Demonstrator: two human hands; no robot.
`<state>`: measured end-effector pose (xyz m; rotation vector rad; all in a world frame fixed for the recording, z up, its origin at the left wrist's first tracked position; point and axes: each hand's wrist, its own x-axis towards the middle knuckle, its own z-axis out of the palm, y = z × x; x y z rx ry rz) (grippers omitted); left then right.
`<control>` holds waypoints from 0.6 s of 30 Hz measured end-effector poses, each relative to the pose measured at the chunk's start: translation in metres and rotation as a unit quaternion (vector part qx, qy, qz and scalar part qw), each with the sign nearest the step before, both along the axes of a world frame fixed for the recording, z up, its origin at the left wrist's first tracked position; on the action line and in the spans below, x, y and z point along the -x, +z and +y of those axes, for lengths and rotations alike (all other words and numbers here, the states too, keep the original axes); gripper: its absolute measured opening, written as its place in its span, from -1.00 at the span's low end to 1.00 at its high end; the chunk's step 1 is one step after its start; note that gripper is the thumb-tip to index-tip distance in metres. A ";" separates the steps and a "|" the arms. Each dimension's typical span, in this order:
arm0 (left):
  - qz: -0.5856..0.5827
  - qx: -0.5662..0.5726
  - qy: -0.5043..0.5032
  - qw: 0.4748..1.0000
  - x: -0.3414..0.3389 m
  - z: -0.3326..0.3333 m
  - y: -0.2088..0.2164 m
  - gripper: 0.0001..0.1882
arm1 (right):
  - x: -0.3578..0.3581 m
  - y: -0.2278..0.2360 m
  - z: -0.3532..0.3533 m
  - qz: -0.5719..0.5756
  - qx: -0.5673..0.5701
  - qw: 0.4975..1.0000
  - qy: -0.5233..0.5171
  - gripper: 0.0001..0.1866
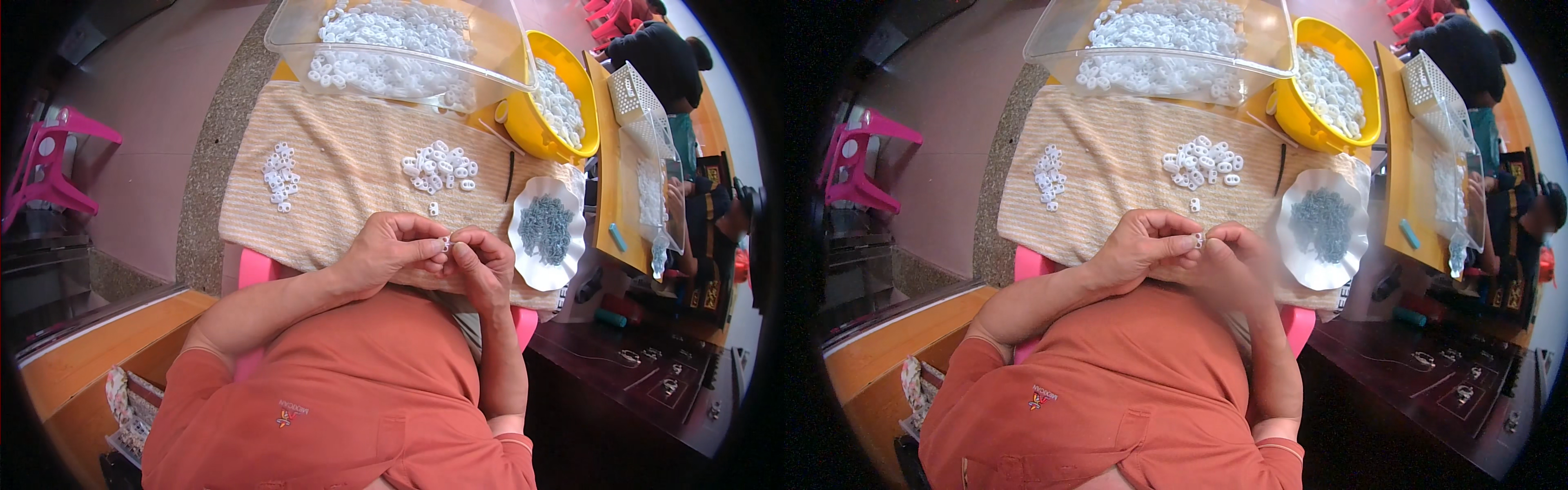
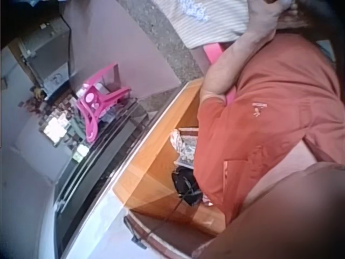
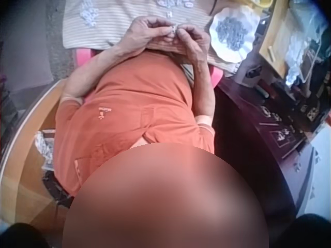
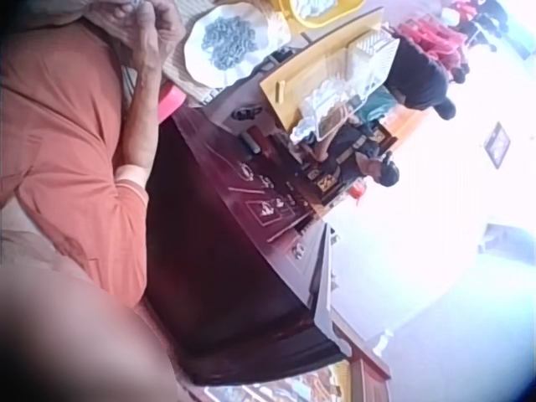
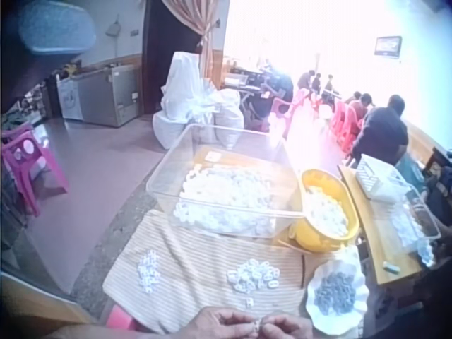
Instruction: Cleaning or assembling small white plastic molded components using a precision hand tool at a workbench.
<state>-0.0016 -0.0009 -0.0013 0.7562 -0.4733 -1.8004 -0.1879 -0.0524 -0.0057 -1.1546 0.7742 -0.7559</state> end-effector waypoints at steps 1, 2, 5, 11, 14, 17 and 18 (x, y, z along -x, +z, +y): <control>0.000 -0.001 0.001 1.000 0.000 0.000 0.000 -0.80 | -0.001 -0.001 0.000 -0.014 0.010 1.000 -0.009 -0.86; 0.000 -0.001 0.001 1.000 0.000 0.000 0.000 -0.80 | -0.001 0.000 0.000 -0.014 0.010 1.000 -0.009 -0.86; 0.002 -0.003 0.004 1.000 0.001 0.000 0.000 -0.81 | -0.003 0.004 0.001 -0.025 -0.004 1.000 -0.002 -0.86; -0.004 -0.003 0.004 1.000 0.000 0.000 0.001 -0.80 | -0.004 0.005 0.001 -0.013 0.002 1.000 -0.005 -0.89; -0.013 -0.003 0.007 1.000 0.000 0.000 0.001 -0.79 | -0.005 0.004 0.001 -0.003 0.026 1.000 0.000 -0.90; -0.023 -0.004 0.009 1.000 0.001 0.001 0.002 -0.78 | -0.005 0.005 0.002 0.012 0.043 0.999 0.003 -0.90; -0.026 -0.002 0.009 1.000 0.000 0.001 0.002 -0.78 | -0.005 0.006 0.003 0.013 0.038 0.999 0.002 -0.90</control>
